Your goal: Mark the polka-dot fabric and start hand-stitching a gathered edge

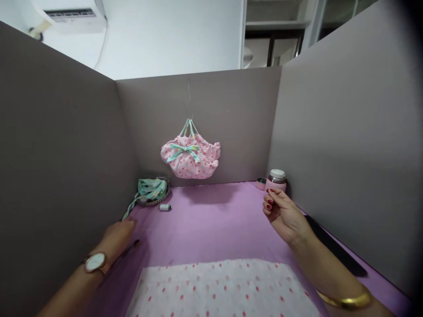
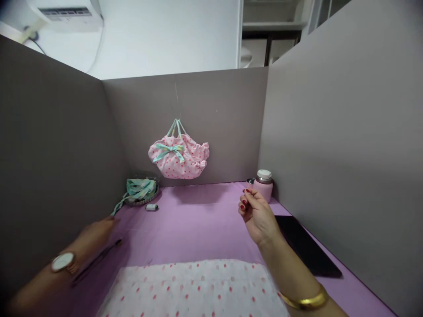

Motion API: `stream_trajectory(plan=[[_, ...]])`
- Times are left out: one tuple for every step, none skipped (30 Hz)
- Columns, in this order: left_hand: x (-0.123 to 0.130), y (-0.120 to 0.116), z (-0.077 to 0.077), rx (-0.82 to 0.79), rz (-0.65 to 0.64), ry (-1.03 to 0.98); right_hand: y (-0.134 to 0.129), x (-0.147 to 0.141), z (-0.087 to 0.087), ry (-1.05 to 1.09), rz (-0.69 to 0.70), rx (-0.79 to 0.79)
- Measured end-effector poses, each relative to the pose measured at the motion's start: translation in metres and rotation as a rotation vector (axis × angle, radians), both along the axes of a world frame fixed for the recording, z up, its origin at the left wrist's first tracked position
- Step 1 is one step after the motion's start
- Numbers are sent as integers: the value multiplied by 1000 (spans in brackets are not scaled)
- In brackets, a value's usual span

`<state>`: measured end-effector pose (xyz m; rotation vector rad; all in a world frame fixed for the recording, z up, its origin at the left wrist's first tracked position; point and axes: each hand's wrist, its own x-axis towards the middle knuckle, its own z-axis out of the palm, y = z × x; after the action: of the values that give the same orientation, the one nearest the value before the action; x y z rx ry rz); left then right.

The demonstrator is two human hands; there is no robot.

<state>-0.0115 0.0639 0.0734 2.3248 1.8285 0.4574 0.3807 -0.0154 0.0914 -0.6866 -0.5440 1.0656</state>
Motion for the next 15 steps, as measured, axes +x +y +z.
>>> stream_trajectory(plan=[[21,-7,4,30,-42,-21,-2,-3,1,-20,0,-2],[46,-15,7,54,-99,-48,-4,-8,1,-43,9,-11],[73,-25,9,72,-176,-82,-8,-15,2,-68,29,-24],[102,-36,9,76,-250,-116,-12,-23,2,-94,60,-40],[130,-48,8,65,-353,-176,-18,-31,3,-122,97,-56],[156,-59,7,-17,-532,-355,-24,-37,5,-152,137,-70],[178,-69,5,-111,-689,-506,-30,-42,7,-183,170,-81],[195,-76,2,-144,-785,-586,-36,-43,10,-207,183,-91],[207,-81,0,-132,-841,-575,-41,-41,13,-223,171,-100],[213,-82,-3,-100,-854,-531,-45,-35,15,-230,133,-109],[215,-81,-6,-81,-848,-505,-48,-25,18,-231,78,-119],[212,-77,-10,-60,-829,-474,-50,-13,20,-228,14,-131],[206,-71,-15,-47,-804,-455,-51,2,21,-226,-39,-140],[198,-64,-20,-42,-777,-441,-50,18,21,-234,-85,-151],[189,-56,-26,-37,-746,-421,-49,34,21,-247,-126,-153]])
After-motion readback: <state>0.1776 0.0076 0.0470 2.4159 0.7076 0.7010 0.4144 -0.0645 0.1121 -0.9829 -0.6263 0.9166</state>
